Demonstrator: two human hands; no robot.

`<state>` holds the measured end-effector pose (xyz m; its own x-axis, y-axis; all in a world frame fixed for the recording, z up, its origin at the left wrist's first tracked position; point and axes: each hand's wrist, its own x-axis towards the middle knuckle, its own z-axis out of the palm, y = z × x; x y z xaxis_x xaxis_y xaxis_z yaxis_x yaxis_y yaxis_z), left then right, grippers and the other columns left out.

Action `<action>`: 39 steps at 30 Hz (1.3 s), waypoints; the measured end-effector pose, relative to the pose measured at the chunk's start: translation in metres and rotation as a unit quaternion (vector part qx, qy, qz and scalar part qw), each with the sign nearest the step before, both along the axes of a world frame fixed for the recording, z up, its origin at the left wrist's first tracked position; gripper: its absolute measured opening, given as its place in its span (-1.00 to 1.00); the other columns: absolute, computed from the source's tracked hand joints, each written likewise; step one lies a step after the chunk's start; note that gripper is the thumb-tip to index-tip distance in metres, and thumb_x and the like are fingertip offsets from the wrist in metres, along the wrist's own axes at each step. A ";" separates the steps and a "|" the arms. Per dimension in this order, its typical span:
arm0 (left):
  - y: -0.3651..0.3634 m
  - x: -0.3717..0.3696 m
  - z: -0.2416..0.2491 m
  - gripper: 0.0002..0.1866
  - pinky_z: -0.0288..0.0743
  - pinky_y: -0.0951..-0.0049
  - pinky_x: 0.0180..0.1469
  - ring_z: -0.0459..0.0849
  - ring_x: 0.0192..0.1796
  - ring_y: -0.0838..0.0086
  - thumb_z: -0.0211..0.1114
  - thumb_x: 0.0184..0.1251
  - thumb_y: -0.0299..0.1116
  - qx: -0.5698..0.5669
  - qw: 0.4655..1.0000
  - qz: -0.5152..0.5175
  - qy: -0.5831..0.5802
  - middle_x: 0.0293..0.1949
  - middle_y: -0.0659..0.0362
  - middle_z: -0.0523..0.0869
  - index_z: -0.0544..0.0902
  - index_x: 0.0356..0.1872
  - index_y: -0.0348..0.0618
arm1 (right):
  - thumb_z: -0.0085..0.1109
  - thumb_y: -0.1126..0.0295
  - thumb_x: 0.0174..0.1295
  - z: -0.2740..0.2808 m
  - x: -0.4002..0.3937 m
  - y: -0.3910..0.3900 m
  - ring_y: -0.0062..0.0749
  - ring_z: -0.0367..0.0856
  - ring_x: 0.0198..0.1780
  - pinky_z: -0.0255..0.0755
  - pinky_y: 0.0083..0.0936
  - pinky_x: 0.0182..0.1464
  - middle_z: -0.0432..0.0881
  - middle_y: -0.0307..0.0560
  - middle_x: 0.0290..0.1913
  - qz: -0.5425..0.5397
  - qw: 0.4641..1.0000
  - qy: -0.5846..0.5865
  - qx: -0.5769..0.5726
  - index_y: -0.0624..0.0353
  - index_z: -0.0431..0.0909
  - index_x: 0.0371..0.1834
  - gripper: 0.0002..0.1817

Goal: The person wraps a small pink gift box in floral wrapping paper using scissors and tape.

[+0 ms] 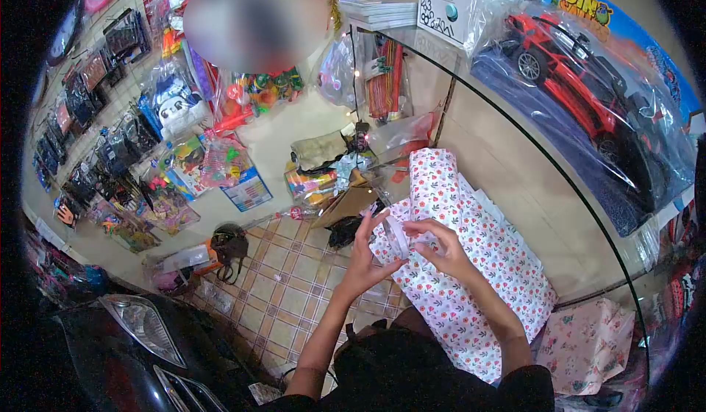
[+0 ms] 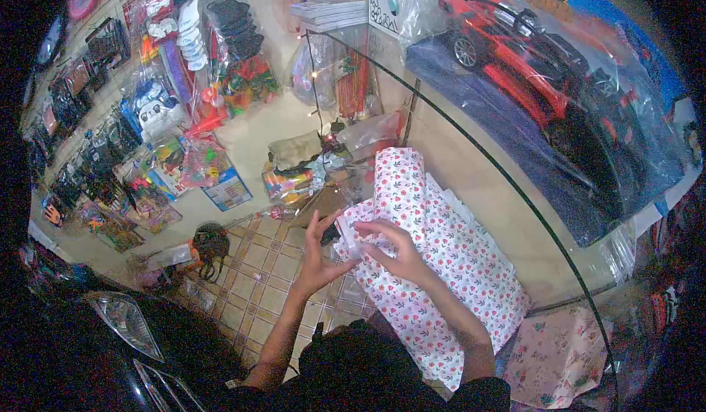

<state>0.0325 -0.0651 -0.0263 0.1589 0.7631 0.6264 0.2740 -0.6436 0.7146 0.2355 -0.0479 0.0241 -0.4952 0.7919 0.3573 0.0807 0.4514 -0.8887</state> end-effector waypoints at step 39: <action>0.000 0.009 0.016 0.31 0.18 0.18 0.39 0.30 0.40 0.20 0.64 -0.22 -0.12 -0.123 0.990 -0.022 0.069 0.35 -0.07 0.33 -0.11 0.51 -0.17 | 0.09 0.49 0.30 -0.029 -0.005 0.018 0.02 0.59 -0.11 0.49 -0.17 -0.01 0.61 0.08 -0.14 -0.163 0.967 -0.077 0.180 0.31 0.43 -0.15 -0.86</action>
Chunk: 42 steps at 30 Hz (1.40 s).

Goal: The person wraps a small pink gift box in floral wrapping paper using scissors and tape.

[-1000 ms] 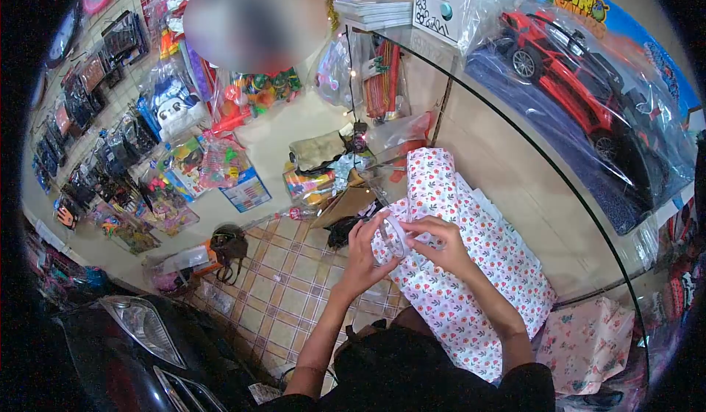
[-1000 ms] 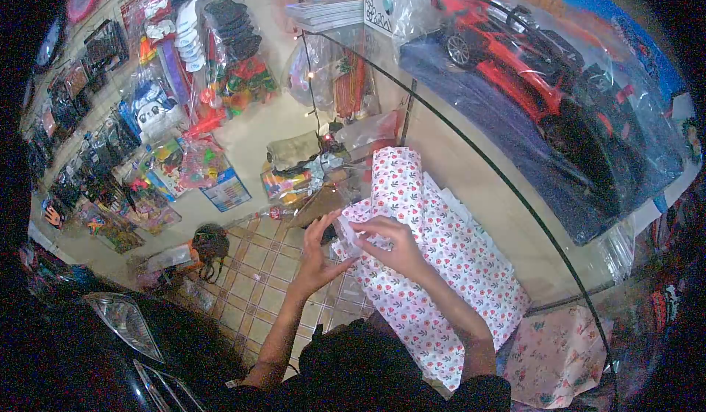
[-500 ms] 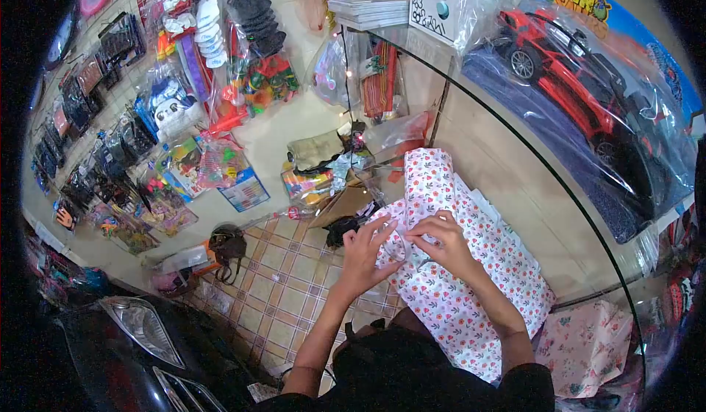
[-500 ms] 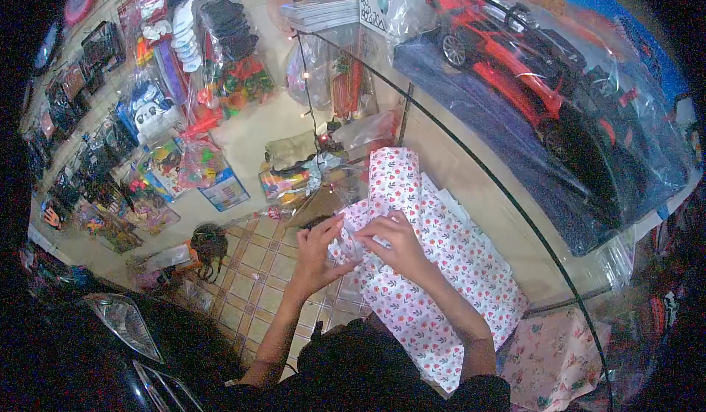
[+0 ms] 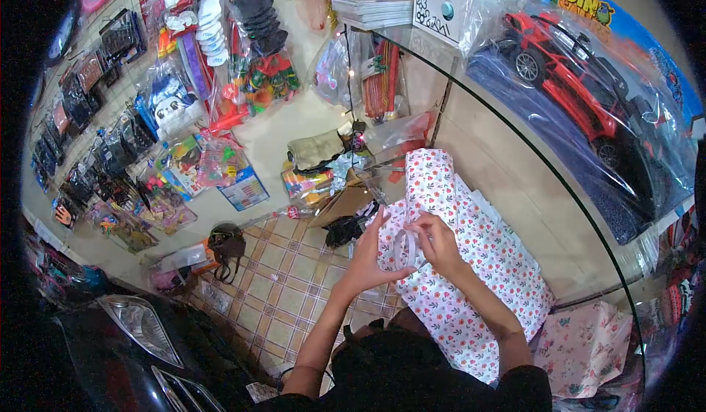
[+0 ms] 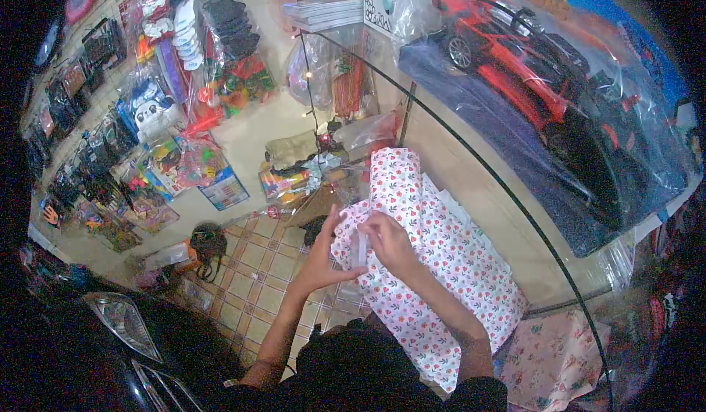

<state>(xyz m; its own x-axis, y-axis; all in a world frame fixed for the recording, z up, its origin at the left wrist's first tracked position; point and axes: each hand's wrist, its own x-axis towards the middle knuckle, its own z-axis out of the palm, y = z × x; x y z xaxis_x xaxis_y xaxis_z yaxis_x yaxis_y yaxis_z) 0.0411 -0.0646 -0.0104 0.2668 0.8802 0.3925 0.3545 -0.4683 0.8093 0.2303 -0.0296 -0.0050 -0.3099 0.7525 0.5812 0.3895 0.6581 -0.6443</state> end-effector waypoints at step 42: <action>-0.011 -0.012 0.000 -0.28 0.58 0.36 0.00 0.57 0.10 0.38 0.42 0.05 -0.47 -0.084 0.983 -0.086 -0.136 0.28 0.17 0.38 0.36 0.31 -0.01 | 0.22 0.47 0.21 0.026 -0.019 0.019 -0.24 0.65 -0.31 0.47 -0.41 -0.21 0.64 -0.01 -0.37 0.057 0.994 -0.001 -0.097 0.30 0.53 -0.31 -0.88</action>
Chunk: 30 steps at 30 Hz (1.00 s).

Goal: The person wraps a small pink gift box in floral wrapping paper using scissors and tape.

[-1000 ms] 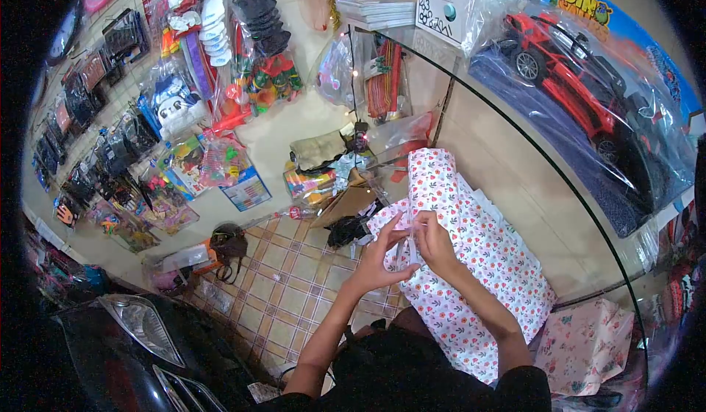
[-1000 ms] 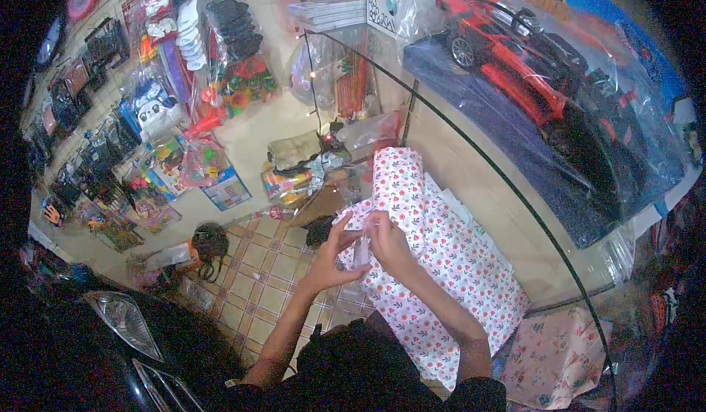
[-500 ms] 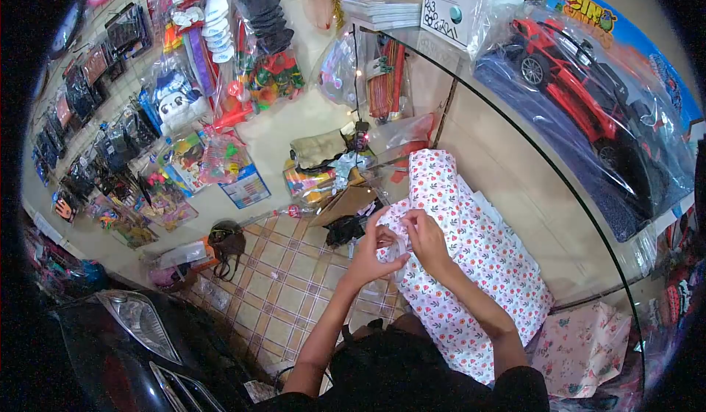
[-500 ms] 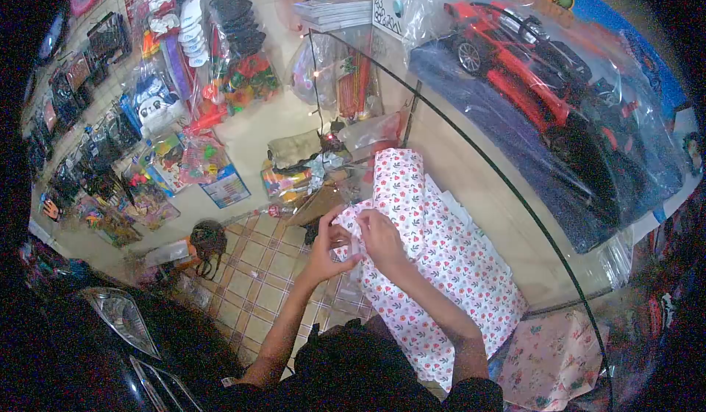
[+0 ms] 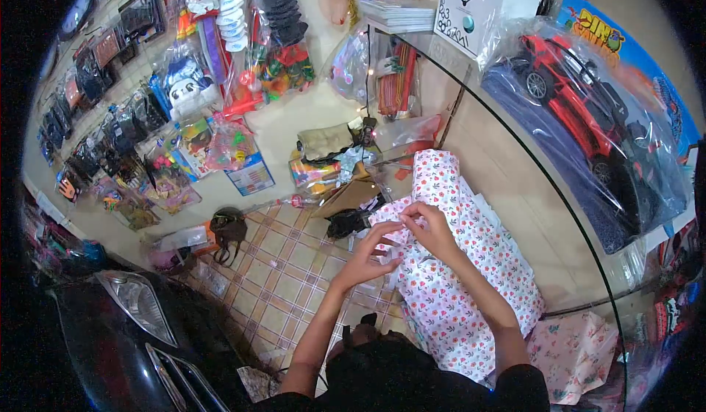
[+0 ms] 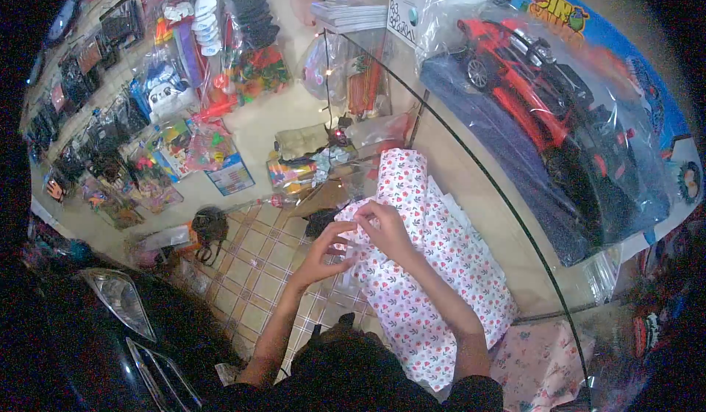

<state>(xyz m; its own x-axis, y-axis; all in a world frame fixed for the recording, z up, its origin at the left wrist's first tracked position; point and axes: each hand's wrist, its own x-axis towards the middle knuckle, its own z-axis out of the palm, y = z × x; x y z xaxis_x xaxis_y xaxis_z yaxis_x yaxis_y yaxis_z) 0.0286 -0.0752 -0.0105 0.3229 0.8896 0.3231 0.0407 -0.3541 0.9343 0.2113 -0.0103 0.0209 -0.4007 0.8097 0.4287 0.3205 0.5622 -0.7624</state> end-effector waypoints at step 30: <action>0.127 -0.067 -0.031 -0.13 0.54 0.32 0.07 0.64 0.10 0.36 0.56 -0.06 -0.40 -0.008 0.997 0.070 -0.010 0.29 0.15 0.32 0.33 0.36 -0.03 | 0.27 0.32 -0.01 -0.104 -0.024 0.234 -0.08 0.63 0.00 0.17 0.06 0.33 0.68 0.03 -0.28 -0.065 0.789 -0.587 0.166 0.10 0.70 -0.41 -0.86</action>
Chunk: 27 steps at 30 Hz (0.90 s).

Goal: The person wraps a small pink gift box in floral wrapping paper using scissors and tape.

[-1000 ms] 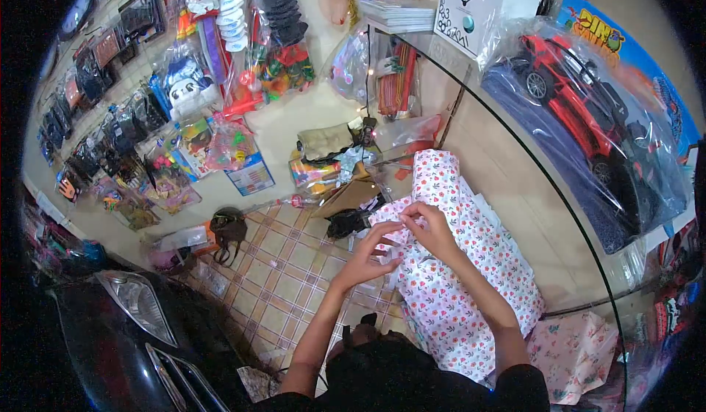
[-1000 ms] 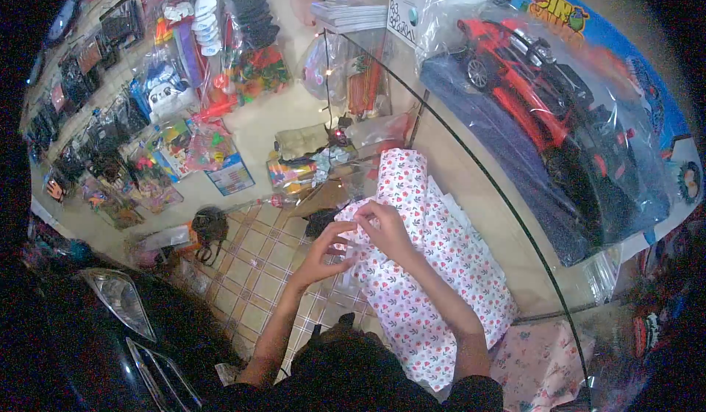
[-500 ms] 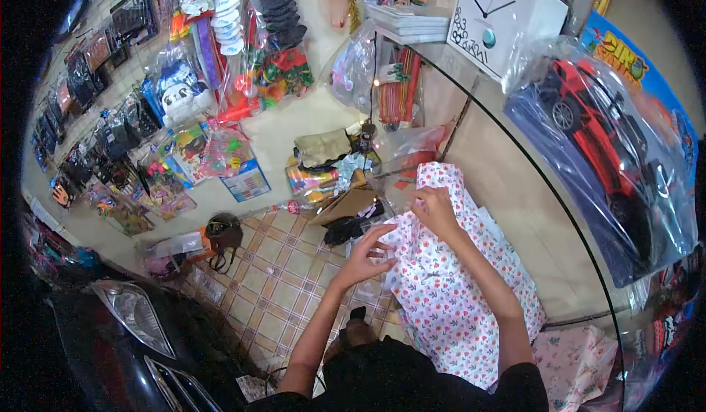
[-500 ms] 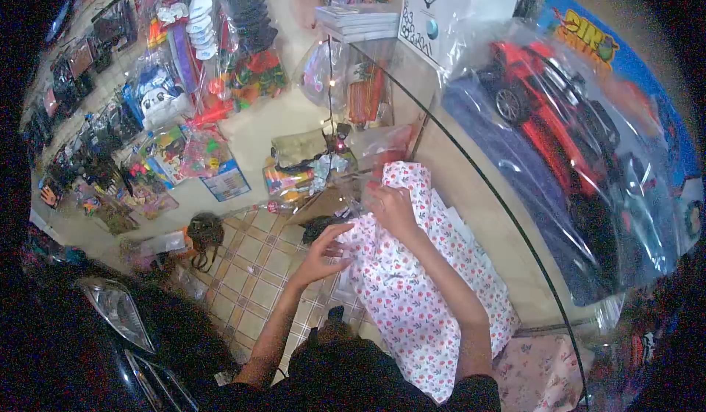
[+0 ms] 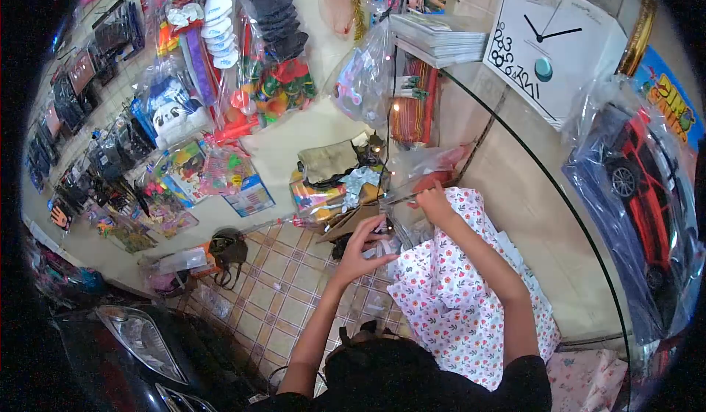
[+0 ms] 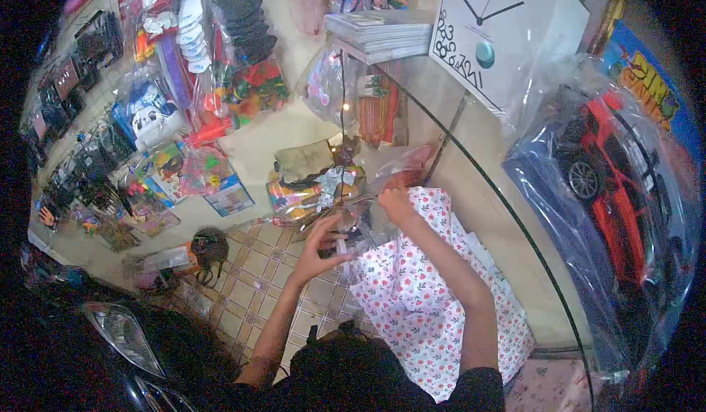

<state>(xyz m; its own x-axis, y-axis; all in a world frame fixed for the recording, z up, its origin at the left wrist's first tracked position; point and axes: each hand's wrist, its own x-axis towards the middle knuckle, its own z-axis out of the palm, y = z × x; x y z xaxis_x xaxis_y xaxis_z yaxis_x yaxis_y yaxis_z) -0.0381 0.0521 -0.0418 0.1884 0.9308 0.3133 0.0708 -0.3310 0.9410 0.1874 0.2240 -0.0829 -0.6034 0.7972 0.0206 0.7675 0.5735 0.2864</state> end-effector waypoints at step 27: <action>0.027 -0.012 -0.036 0.01 0.55 0.30 0.05 0.58 0.17 0.34 0.61 -0.11 -0.35 -0.023 0.998 0.030 -0.052 0.38 0.12 0.22 0.22 0.43 -0.01 | -0.02 0.47 0.17 0.017 -0.007 -0.005 -0.02 0.49 0.10 0.43 -0.20 0.12 0.51 0.09 0.06 0.227 0.970 0.081 0.033 0.25 0.37 0.12 -0.60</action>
